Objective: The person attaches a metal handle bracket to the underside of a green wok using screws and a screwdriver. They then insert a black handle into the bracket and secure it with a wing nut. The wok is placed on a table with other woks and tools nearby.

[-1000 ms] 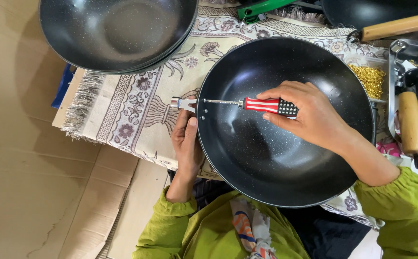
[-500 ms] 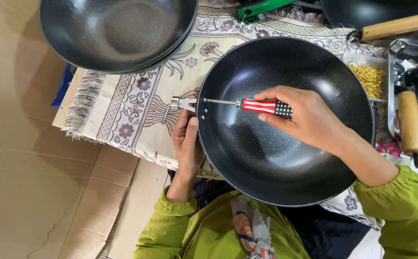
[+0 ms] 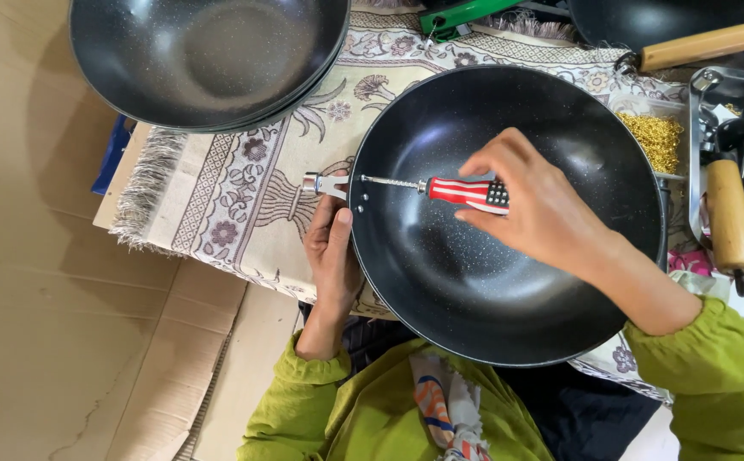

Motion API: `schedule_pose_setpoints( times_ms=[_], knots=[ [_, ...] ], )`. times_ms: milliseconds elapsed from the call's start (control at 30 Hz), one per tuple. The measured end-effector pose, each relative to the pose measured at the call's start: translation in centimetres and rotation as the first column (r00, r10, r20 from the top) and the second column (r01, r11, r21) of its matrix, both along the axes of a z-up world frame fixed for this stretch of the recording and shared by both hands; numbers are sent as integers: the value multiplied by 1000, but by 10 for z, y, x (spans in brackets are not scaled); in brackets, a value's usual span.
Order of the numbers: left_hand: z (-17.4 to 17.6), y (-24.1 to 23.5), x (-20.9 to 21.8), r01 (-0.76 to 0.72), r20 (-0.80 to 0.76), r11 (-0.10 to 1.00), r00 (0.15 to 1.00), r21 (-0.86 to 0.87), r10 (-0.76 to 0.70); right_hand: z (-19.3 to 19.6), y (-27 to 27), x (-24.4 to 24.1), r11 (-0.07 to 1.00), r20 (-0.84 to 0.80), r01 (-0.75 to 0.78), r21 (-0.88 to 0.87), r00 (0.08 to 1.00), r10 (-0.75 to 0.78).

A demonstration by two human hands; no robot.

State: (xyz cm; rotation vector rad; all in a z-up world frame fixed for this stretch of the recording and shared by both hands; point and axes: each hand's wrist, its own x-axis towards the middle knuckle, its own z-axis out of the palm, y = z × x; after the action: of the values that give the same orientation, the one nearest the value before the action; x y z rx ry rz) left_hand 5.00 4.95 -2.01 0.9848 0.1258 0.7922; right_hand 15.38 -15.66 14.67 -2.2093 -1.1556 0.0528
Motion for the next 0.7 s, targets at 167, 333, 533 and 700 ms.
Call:
schedule_pose_setpoints(
  times_ms=[167,333,533,700],
  knots=[
    [35,-7,-1,-9,13,1000,1000,-18,10,-19,-4,0,991,292,-76,-114,951,106],
    [38,-7,-1,-11,23,1000,1000,-15,11,-11,2,-1,998,116,-58,16,992,56],
    [-24,5,3,-14,-17,1000,1000,-5,14,-16,1,2,993,-281,75,89,959,-47],
    [16,-3,-1,-27,-13,1000,1000,12,28,4,5,-10,999,-59,48,-14,997,-49]
  ],
)
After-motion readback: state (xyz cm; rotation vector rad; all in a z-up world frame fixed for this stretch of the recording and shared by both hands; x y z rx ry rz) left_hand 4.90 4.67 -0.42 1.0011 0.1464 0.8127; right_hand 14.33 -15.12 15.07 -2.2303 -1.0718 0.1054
